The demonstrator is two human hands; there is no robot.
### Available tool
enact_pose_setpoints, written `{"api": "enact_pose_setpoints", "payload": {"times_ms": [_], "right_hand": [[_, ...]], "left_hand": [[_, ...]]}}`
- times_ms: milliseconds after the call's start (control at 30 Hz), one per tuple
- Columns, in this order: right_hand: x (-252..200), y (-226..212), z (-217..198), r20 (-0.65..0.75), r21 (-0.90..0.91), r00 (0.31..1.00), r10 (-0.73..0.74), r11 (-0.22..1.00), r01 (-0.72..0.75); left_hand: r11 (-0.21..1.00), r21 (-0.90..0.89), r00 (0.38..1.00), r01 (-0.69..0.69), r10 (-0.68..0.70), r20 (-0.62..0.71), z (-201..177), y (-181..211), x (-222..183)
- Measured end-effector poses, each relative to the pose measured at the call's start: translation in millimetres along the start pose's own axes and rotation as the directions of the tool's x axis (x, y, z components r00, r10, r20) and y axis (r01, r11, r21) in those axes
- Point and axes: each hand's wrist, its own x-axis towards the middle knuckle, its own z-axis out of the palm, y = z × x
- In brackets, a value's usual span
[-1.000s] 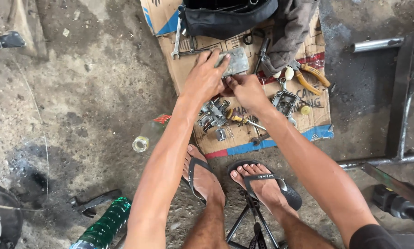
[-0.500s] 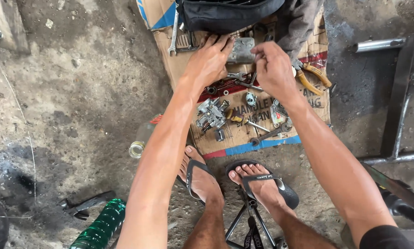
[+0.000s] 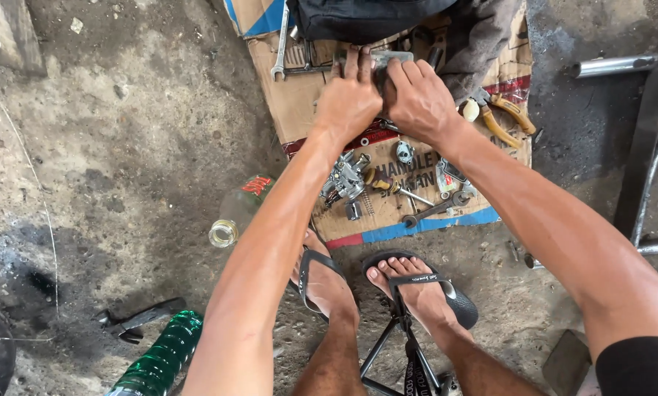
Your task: The person sits on the floor and uses a screwdriver to remove a screw from a carburetor. They then open a small plastic box, select a brass screw, and compare it with the removed screw.
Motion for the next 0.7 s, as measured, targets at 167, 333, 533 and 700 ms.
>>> {"api": "enact_pose_setpoints", "payload": {"times_ms": [167,333,533,700], "right_hand": [[0,-3,3,0.210,0.130,0.971,0.117,0.981,-0.147],[4,-1,-11,0.251,0.082,0.966,0.059,0.993,-0.082],[4,5,-7,0.351,0.022,0.936,-0.023,1.000,0.016],[4,1,-29,0.278,0.019,0.960,-0.037,0.999,0.033]], "left_hand": [[0.995,-0.097,1.000,0.011,-0.009,0.026,14,9,9],[0.988,-0.155,0.999,-0.001,-0.007,-0.049,28,10,7],[0.978,-0.205,0.996,0.027,-0.042,-0.074,19,11,-2],[0.969,-0.236,0.975,0.068,-0.115,-0.192,-3,-3,-16]]}}
